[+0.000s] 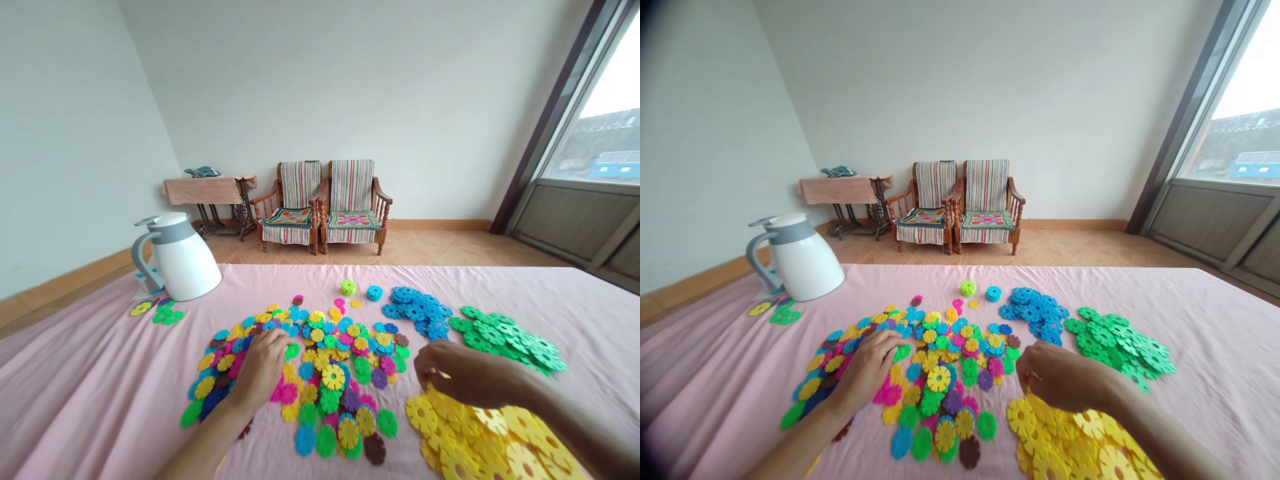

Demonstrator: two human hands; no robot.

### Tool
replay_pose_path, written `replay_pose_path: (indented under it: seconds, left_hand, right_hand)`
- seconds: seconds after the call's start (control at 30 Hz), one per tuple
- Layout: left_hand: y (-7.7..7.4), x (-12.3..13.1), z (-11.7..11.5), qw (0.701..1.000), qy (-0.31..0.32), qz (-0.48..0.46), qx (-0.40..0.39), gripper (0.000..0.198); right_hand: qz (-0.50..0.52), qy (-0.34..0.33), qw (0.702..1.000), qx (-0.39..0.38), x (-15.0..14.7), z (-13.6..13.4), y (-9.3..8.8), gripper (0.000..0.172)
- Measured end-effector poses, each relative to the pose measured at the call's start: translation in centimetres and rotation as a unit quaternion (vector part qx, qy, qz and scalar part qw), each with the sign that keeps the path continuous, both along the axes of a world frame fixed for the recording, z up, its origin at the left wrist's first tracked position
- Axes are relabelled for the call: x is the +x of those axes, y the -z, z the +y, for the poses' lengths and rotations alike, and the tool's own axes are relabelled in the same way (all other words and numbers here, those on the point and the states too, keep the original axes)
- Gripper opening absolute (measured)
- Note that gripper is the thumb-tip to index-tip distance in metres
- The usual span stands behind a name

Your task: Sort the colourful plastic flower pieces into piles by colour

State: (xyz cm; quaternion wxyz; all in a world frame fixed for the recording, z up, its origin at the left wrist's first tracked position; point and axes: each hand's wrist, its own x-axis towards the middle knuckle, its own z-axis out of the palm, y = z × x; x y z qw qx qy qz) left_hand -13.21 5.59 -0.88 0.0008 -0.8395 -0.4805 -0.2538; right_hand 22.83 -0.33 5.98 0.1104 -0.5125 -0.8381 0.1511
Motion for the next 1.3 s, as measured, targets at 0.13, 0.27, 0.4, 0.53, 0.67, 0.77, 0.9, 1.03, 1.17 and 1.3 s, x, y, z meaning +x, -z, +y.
replay_pose_path:
  seconds: [0.13,0.27,0.4,0.53,0.67,0.77,0.9,1.03,1.17,1.3]
  left_hand:
    - [0.1,-0.1,0.2,1.0,0.002,-0.001,-0.003,0.029]
    - [0.3,-0.2,0.2,1.0,0.006,-0.003,-0.005,0.028]
    - [0.1,-0.2,0.0,1.0,0.01,-0.006,0.001,0.028]
    - [0.0,-0.1,0.0,1.0,0.007,-0.004,0.005,0.027]
    - [0.2,-0.2,0.0,1.0,0.005,-0.008,0.005,0.027]
    - [0.2,-0.1,0.0,1.0,0.009,-0.015,0.011,0.027]
    - [0.0,-0.1,0.0,1.0,0.007,-0.01,0.01,0.027]
    - [-0.1,-0.1,-0.1,1.0,0.006,-0.007,0.005,0.029]
    - [0.0,-0.2,0.0,1.0,0.012,-0.013,0.013,0.028]
    - [0.2,-0.2,0.1,1.0,0.017,-0.012,0.022,0.03]
  right_hand:
    - [-0.042,-0.032,0.998,-0.034,0.3,-0.1,0.4,0.02]
    - [0.036,-0.048,0.998,0.009,-4.6,0.2,0.3,0.022]
    - [0.055,-0.122,0.991,0.023,-9.8,0.6,1.1,0.045]
    - [0.049,-0.172,0.983,0.041,-11.9,1.2,2.7,0.055]
    - [0.028,-0.165,0.984,0.057,-11.9,1.5,3.5,0.045]
    - [0.025,-0.162,0.983,0.078,-11.8,1.5,3.7,0.03]
    - [0.038,-0.087,0.988,0.124,-11.8,1.5,3.9,0.026]
    - [0.1,0.004,0.986,0.132,-10.8,1.5,3.4,0.026]
    - [0.131,0.023,0.987,0.085,-7.7,0.9,2.0,0.026]
    - [0.07,0.021,0.997,-0.018,-3.3,-0.5,0.6,0.027]
